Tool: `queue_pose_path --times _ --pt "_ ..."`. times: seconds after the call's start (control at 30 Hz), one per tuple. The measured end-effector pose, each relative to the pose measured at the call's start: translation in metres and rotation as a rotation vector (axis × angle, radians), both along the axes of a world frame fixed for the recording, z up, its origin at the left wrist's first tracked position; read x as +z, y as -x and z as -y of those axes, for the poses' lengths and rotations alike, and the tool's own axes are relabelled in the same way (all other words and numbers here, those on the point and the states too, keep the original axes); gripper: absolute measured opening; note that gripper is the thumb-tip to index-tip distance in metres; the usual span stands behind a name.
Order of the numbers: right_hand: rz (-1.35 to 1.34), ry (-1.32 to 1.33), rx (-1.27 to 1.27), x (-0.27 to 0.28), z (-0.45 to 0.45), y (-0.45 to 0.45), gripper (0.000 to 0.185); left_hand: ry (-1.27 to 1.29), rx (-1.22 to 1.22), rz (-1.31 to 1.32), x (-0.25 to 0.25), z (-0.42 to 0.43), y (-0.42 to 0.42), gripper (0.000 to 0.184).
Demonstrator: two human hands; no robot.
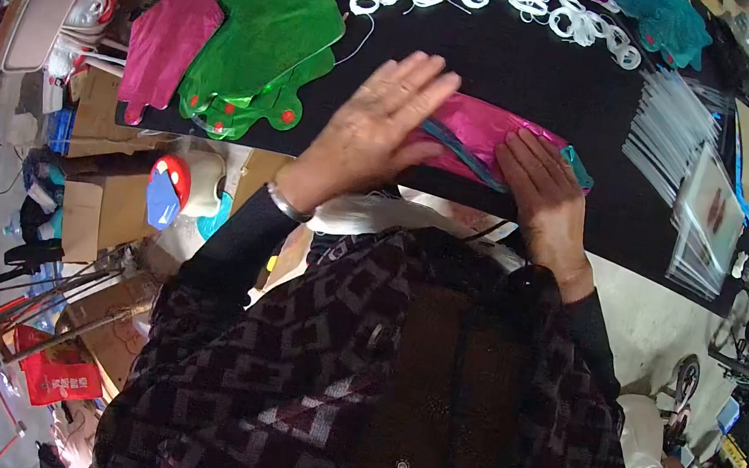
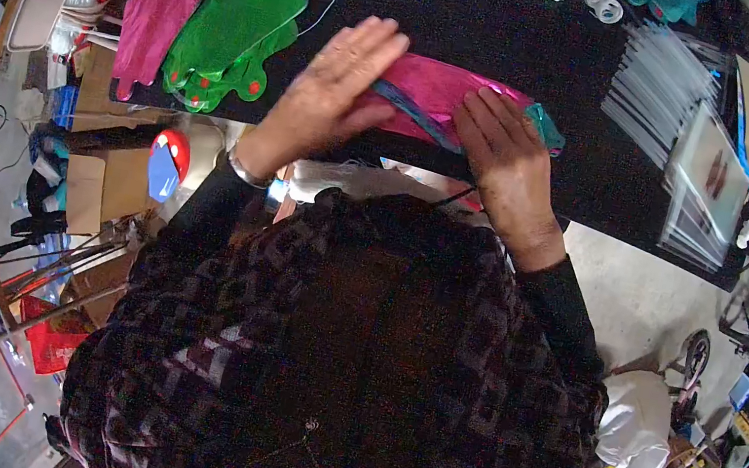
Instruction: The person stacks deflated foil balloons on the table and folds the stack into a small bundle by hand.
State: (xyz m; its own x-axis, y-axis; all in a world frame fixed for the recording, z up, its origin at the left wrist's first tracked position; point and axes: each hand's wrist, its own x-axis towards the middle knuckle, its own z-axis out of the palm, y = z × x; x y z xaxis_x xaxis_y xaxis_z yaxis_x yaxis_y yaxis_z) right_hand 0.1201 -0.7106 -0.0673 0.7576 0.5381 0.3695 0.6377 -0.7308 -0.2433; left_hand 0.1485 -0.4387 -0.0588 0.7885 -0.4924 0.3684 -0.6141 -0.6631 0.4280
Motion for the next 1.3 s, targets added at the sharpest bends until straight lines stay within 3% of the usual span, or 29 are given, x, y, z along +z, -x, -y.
queue_pose_path --times 0.13,0.3,0.5,0.97,1.17,1.3 --pt "-0.004 -0.022 -0.011 -0.002 -0.001 0.0 0.036 0.072 0.169 -0.084 0.021 -0.039 0.004 0.067" --pt "0.002 -0.028 -0.03 0.0 -0.003 0.001 0.036 0.028 0.185 -0.107 0.026 -0.065 0.008 0.062" --pt "0.001 -0.027 -0.017 -0.003 -0.001 0.0 0.036 0.046 0.131 -0.06 0.015 -0.029 0.009 0.057" --pt "0.023 -0.023 -0.003 -0.003 -0.001 0.0 0.036 -0.23 0.198 0.119 -0.01 -0.018 0.003 0.055" --pt "0.022 -0.031 -0.013 -0.003 -0.002 0.001 0.036 -0.116 0.01 0.206 0.003 0.021 0.011 0.057" --pt "0.016 -0.073 0.0 0.0 -0.003 0.001 0.036 0.031 -0.141 -0.019 0.004 0.053 0.014 0.057"
